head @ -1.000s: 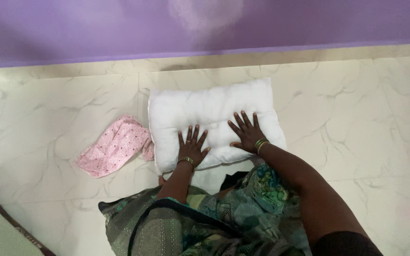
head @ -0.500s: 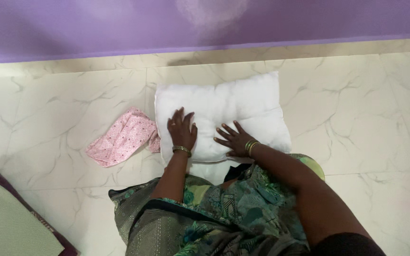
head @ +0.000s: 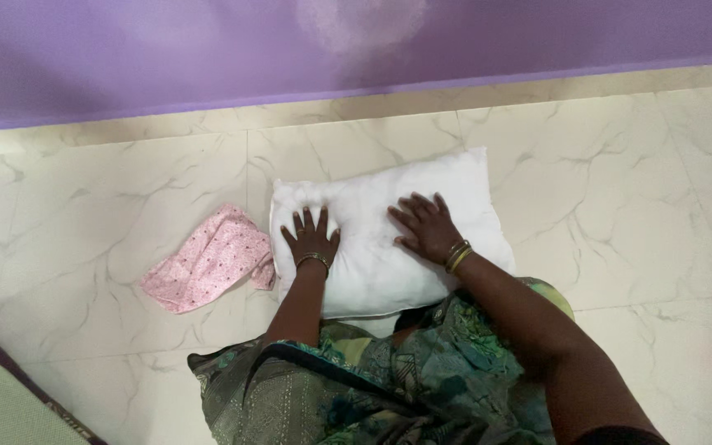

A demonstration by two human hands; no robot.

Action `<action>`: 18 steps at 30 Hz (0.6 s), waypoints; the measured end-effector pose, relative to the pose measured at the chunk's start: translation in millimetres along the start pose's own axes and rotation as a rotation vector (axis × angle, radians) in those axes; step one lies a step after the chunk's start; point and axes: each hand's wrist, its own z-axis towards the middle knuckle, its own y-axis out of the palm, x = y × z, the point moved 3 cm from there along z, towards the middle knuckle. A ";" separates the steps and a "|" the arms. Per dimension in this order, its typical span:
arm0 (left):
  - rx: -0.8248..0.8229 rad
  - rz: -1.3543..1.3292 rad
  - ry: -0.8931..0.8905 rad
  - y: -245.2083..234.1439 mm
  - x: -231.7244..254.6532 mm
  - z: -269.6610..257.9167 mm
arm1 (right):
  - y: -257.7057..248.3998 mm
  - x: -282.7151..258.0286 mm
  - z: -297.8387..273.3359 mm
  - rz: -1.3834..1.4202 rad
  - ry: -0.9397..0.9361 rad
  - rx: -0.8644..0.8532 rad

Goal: The person sits on the floor and places pillowcases on pillows. They first cover a white pillow with a pink patterned pillowcase, then remove a green pillowcase from a second pillow and replace it with a maroon one. Finally, they put a pink dotted pillowcase on a third white pillow.

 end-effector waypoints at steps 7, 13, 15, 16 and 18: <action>-0.183 -0.011 -0.046 -28.9 7.2 6.2 | 45.0 81.8 50.1 0.081 0.504 -0.291; -0.098 -0.096 -0.009 -73.5 13.1 14.8 | 78.9 104.7 75.9 0.105 0.538 -0.375; -0.036 -0.101 0.104 -87.3 36.5 9.6 | 79.4 109.8 78.4 0.110 0.536 -0.374; -0.009 -0.101 0.161 -91.4 51.1 3.8 | 81.0 109.4 77.3 0.115 0.536 -0.376; -0.171 -0.085 0.211 -87.2 82.3 -7.4 | 81.8 110.6 76.6 0.113 0.523 -0.362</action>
